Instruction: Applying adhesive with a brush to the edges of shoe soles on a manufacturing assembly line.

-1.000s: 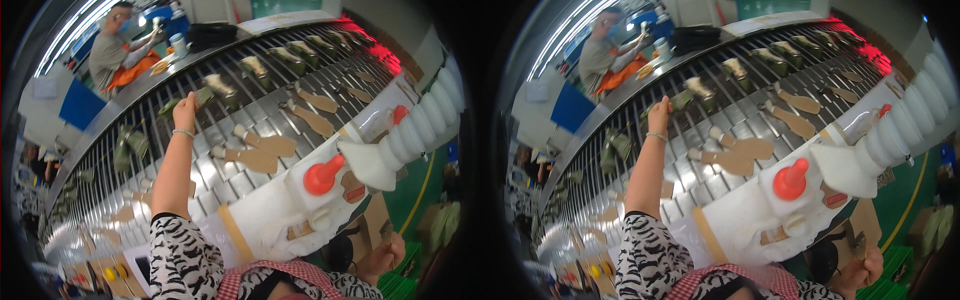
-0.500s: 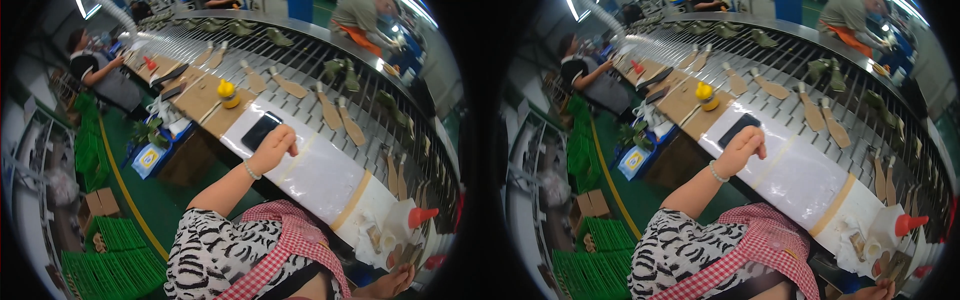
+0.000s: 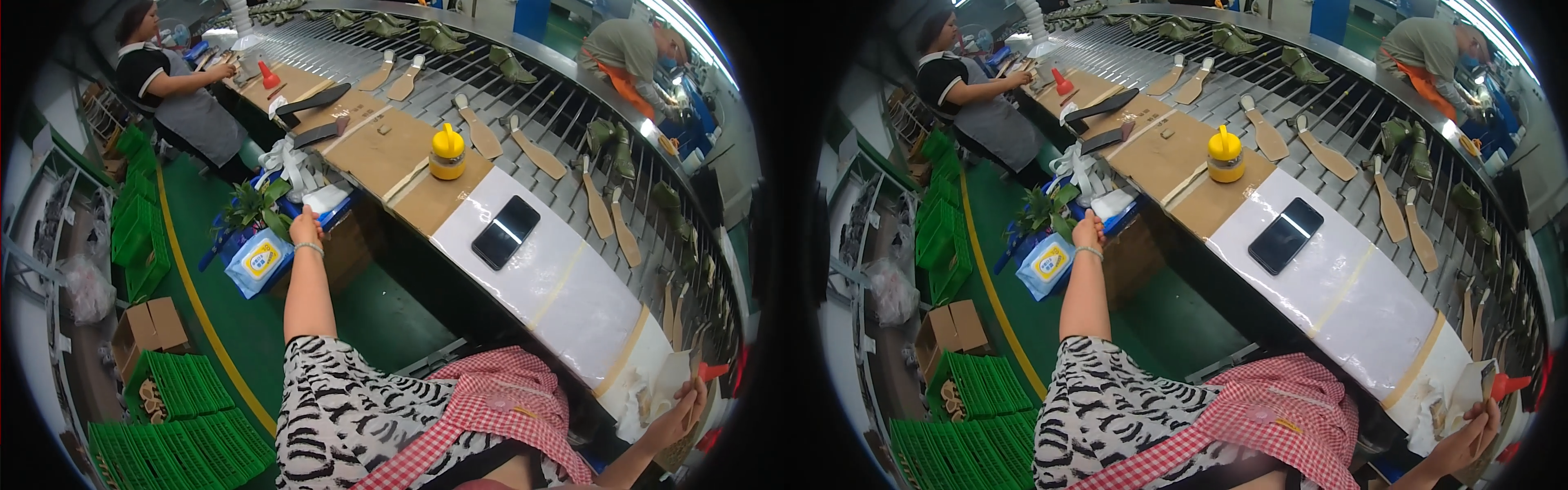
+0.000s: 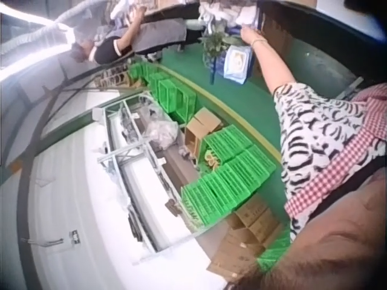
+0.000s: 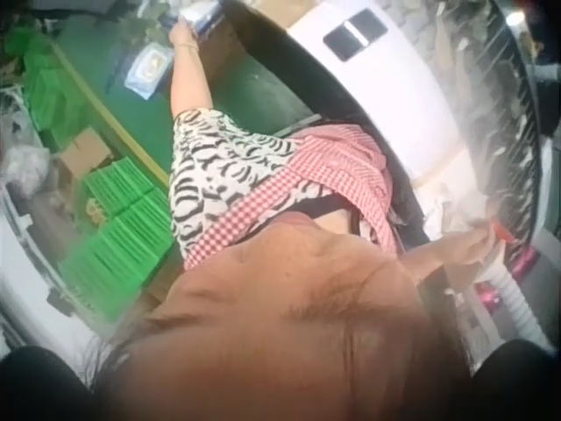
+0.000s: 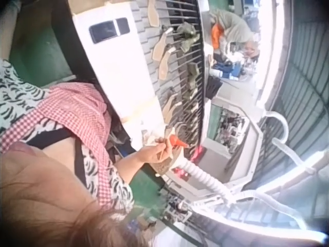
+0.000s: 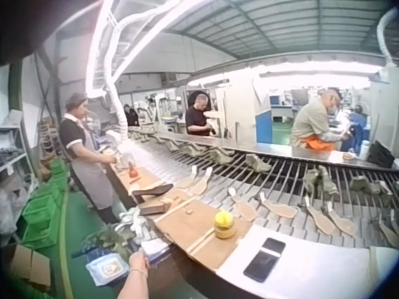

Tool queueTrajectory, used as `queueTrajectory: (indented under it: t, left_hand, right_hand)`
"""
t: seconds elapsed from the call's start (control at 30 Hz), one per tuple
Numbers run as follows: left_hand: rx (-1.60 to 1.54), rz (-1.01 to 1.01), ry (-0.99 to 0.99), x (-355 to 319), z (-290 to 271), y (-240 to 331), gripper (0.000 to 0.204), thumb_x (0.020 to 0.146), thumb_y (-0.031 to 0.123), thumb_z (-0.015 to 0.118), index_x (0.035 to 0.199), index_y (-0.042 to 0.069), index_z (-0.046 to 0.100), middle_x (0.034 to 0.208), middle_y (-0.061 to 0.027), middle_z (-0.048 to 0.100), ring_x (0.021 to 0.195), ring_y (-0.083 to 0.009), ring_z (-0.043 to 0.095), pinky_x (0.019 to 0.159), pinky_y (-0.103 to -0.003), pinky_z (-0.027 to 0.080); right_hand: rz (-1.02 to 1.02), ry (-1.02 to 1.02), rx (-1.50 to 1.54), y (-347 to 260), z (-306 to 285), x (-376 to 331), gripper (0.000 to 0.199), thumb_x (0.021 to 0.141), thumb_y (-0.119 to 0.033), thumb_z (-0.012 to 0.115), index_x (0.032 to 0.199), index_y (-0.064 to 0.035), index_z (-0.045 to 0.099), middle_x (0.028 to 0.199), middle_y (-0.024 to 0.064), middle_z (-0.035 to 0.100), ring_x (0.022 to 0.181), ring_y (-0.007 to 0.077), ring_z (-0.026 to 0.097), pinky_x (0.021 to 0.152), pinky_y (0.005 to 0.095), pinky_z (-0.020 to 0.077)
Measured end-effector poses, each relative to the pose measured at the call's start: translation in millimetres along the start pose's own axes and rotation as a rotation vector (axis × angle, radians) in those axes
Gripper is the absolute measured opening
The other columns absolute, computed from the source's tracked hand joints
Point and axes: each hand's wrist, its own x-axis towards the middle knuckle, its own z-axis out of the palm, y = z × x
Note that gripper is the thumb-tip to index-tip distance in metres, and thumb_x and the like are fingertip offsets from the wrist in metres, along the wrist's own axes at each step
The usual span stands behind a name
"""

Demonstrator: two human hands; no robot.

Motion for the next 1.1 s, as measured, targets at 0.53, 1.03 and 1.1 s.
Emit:
queueTrajectory:
  t: [0.53, 1.03, 1.1]
  left_hand:
    - [1.569, 0.498, 0.005, 132, 6, -17, 0.021, 0.083, 0.015, 0.056, 0.094, 0.007, 0.071, 0.100, -0.0206, 0.067, 0.097, -0.0356, 0.065, 0.084, -0.044, 0.052]
    - [0.328, 0.756, -0.085, 167, 7, 89, 0.010, 0.080, 0.012, 0.068, 0.080, 0.002, 0.065, 0.072, -0.0042, 0.064, 0.066, -0.0134, 0.058, 0.065, -0.028, 0.047]
    - [0.358, 0.886, -0.074, 168, 14, 106, 0.009, 0.082, 0.010, 0.067, 0.082, 0.002, 0.065, 0.073, -0.0017, 0.063, 0.066, -0.0107, 0.056, 0.064, -0.026, 0.046]
  right_hand:
    - [0.017, -0.054, 0.063, -45, 54, -8, 0.024, 0.100, -0.012, 0.045, 0.116, 0.0016, 0.056, 0.094, 0.0025, 0.058, 0.078, 0.0056, 0.046, 0.072, 0.0191, 0.0381]
    - [0.020, -0.027, 0.061, -49, 72, -17, 0.026, 0.101, -0.013, 0.045, 0.120, 0.0012, 0.056, 0.098, 0.0032, 0.057, 0.083, 0.0071, 0.047, 0.077, 0.0206, 0.0384]
    - [0.018, -0.044, 0.070, -47, 72, -18, 0.026, 0.100, -0.013, 0.044, 0.119, 0.0016, 0.056, 0.098, 0.0034, 0.057, 0.083, 0.0074, 0.047, 0.076, 0.0209, 0.0385]
